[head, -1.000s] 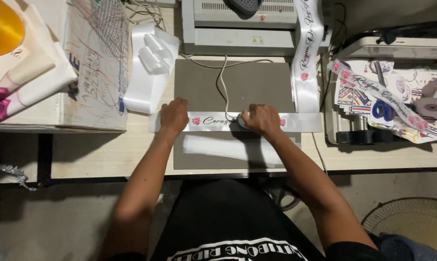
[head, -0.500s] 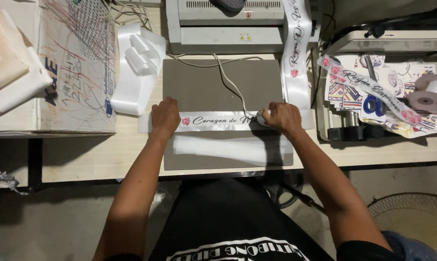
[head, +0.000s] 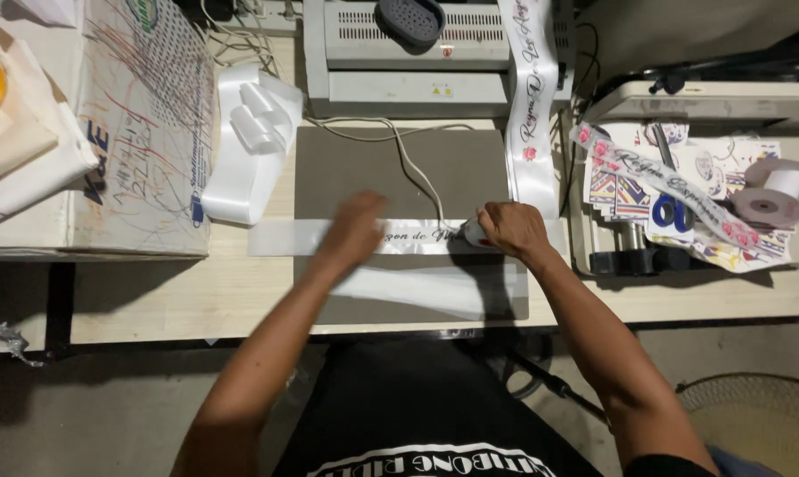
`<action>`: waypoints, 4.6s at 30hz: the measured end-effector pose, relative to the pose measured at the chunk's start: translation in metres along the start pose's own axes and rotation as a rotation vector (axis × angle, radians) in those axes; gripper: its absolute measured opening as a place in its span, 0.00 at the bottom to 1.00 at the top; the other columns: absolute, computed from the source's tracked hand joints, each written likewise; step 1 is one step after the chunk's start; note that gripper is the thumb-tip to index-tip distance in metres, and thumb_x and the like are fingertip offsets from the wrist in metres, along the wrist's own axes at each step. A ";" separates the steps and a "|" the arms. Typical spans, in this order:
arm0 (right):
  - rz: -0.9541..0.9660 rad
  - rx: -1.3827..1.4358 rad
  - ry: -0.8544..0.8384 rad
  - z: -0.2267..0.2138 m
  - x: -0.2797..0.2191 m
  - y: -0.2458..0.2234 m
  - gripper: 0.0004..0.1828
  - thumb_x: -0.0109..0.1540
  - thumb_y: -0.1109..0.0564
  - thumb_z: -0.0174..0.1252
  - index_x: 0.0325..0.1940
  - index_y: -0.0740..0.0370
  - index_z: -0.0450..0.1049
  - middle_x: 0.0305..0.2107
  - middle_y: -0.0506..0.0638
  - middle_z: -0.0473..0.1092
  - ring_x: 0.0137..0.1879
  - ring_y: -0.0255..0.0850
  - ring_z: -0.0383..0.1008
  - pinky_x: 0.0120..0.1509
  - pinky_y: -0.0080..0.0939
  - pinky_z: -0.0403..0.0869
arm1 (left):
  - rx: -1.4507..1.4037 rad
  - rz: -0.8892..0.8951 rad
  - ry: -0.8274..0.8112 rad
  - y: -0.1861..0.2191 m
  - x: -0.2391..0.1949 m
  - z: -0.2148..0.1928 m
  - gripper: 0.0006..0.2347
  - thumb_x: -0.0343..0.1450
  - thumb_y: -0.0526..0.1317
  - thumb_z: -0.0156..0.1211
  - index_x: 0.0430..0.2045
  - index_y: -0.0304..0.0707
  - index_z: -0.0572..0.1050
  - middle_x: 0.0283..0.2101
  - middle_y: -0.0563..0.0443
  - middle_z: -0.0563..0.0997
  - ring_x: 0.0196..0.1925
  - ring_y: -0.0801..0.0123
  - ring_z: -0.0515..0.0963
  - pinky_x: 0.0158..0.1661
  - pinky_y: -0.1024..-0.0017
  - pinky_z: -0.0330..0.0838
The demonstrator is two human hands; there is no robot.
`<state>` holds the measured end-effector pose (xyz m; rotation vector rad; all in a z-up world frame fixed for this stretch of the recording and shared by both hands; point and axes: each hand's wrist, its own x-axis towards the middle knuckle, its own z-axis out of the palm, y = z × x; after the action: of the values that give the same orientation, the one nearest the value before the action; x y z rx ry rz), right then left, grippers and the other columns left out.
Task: The person aligns a white sash with printed text on a heat press mat and uses a handheld heat press tool to apply heat along the length of the sash. They then peel off a protective backing layer from the sash and place it aside.
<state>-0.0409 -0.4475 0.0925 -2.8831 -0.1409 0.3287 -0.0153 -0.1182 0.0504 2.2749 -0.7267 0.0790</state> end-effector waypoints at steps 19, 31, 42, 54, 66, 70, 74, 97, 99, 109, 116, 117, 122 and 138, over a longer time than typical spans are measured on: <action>-0.398 0.187 0.716 -0.097 0.023 -0.078 0.12 0.64 0.51 0.57 0.40 0.62 0.67 0.32 0.61 0.70 0.38 0.61 0.73 0.43 0.55 0.71 | -0.124 0.083 0.292 0.106 0.094 -0.021 0.22 0.59 0.39 0.75 0.43 0.33 0.72 0.45 0.44 0.73 0.51 0.50 0.72 0.50 0.56 0.65; 0.095 0.944 0.278 -0.126 0.143 -0.065 0.27 0.58 0.46 0.69 0.49 0.72 0.75 0.34 0.52 0.78 0.35 0.33 0.77 0.37 0.35 0.76 | -0.042 -0.173 0.545 0.097 0.158 -0.014 0.23 0.60 0.36 0.74 0.47 0.33 0.71 0.50 0.41 0.73 0.55 0.45 0.72 0.56 0.53 0.66; -0.140 0.698 0.094 -0.158 0.339 -0.036 0.20 0.64 0.49 0.66 0.49 0.67 0.75 0.36 0.51 0.76 0.38 0.35 0.75 0.41 0.35 0.74 | -0.100 -0.124 0.317 0.017 0.101 -0.033 0.18 0.67 0.36 0.68 0.50 0.37 0.73 0.50 0.43 0.74 0.55 0.48 0.73 0.55 0.54 0.66; -0.018 0.767 -0.002 -0.137 0.388 -0.040 0.17 0.64 0.48 0.64 0.45 0.64 0.75 0.34 0.49 0.75 0.37 0.35 0.75 0.40 0.36 0.75 | 0.049 -0.356 0.142 -0.063 0.008 -0.015 0.11 0.67 0.36 0.66 0.41 0.35 0.75 0.45 0.45 0.75 0.51 0.53 0.72 0.51 0.54 0.63; -0.784 0.721 0.305 -0.138 0.359 -0.057 0.14 0.68 0.66 0.57 0.57 0.74 0.70 0.46 0.58 0.75 0.51 0.45 0.78 0.55 0.44 0.76 | 0.067 -0.346 0.140 -0.066 -0.003 -0.013 0.10 0.67 0.35 0.65 0.40 0.37 0.76 0.44 0.46 0.75 0.50 0.52 0.73 0.51 0.54 0.64; -0.656 0.526 0.636 -0.143 0.278 -0.099 0.12 0.66 0.69 0.59 0.54 0.75 0.70 0.40 0.59 0.74 0.45 0.44 0.77 0.48 0.44 0.76 | 0.080 -0.350 0.194 -0.064 -0.017 -0.022 0.09 0.67 0.34 0.64 0.39 0.36 0.76 0.43 0.46 0.76 0.50 0.51 0.74 0.50 0.54 0.64; -0.281 0.423 0.230 -0.079 0.188 -0.123 0.07 0.68 0.59 0.61 0.48 0.62 0.78 0.36 0.54 0.78 0.39 0.42 0.78 0.42 0.44 0.74 | 0.084 -0.369 0.202 -0.064 -0.041 -0.023 0.06 0.68 0.32 0.61 0.38 0.36 0.78 0.41 0.46 0.77 0.49 0.53 0.74 0.50 0.55 0.65; -0.424 0.164 0.264 0.142 0.043 -0.239 0.05 0.59 0.59 0.61 0.30 0.60 0.80 0.30 0.55 0.74 0.42 0.51 0.75 0.45 0.52 0.72 | 0.290 -0.246 0.087 -0.053 -0.141 -0.010 0.13 0.69 0.31 0.53 0.46 0.28 0.78 0.57 0.37 0.76 0.64 0.50 0.71 0.63 0.50 0.60; -0.453 0.059 0.263 0.135 0.038 -0.248 0.05 0.58 0.58 0.61 0.30 0.55 0.81 0.29 0.54 0.74 0.41 0.50 0.74 0.42 0.51 0.69 | 0.310 -0.233 0.099 -0.054 -0.144 -0.008 0.15 0.68 0.32 0.53 0.47 0.27 0.77 0.58 0.37 0.76 0.64 0.49 0.70 0.62 0.46 0.59; -0.398 0.008 0.260 0.144 0.043 -0.255 0.07 0.59 0.54 0.61 0.30 0.58 0.78 0.31 0.54 0.73 0.44 0.50 0.74 0.45 0.50 0.67 | 0.307 -0.228 0.097 -0.064 -0.148 0.006 0.11 0.70 0.33 0.54 0.43 0.29 0.80 0.60 0.35 0.74 0.65 0.47 0.69 0.66 0.41 0.54; -0.374 0.045 0.272 0.142 0.041 -0.257 0.07 0.56 0.53 0.64 0.29 0.58 0.78 0.31 0.55 0.73 0.44 0.51 0.73 0.46 0.51 0.67 | 0.328 -0.254 0.030 -0.061 -0.145 0.002 0.12 0.69 0.33 0.52 0.42 0.29 0.79 0.60 0.35 0.73 0.65 0.46 0.69 0.64 0.39 0.56; -0.354 0.054 0.264 0.143 0.041 -0.258 0.07 0.57 0.54 0.64 0.28 0.58 0.79 0.31 0.55 0.73 0.44 0.51 0.73 0.46 0.51 0.67 | 0.297 -0.233 0.069 -0.063 -0.146 0.003 0.12 0.70 0.34 0.52 0.42 0.29 0.79 0.60 0.35 0.73 0.65 0.46 0.69 0.64 0.37 0.57; -0.289 0.085 0.307 0.127 0.023 -0.254 0.10 0.56 0.56 0.61 0.41 0.58 0.80 0.30 0.56 0.73 0.40 0.52 0.74 0.42 0.51 0.71 | 0.298 -0.196 0.103 -0.065 -0.148 0.004 0.14 0.70 0.34 0.51 0.47 0.27 0.78 0.59 0.35 0.74 0.64 0.47 0.70 0.63 0.37 0.58; -0.509 -0.576 0.062 0.212 0.046 -0.229 0.24 0.65 0.57 0.52 0.61 0.78 0.73 0.21 0.52 0.76 0.24 0.40 0.77 0.26 0.42 0.71 | 0.367 -0.229 -0.015 -0.058 -0.143 -0.004 0.16 0.70 0.34 0.53 0.51 0.26 0.76 0.61 0.36 0.73 0.66 0.49 0.69 0.63 0.43 0.56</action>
<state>-0.0610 -0.1736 -0.0625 -3.2370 -1.0954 0.1089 -0.1047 -0.0142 -0.0209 2.6968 -0.4831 0.0932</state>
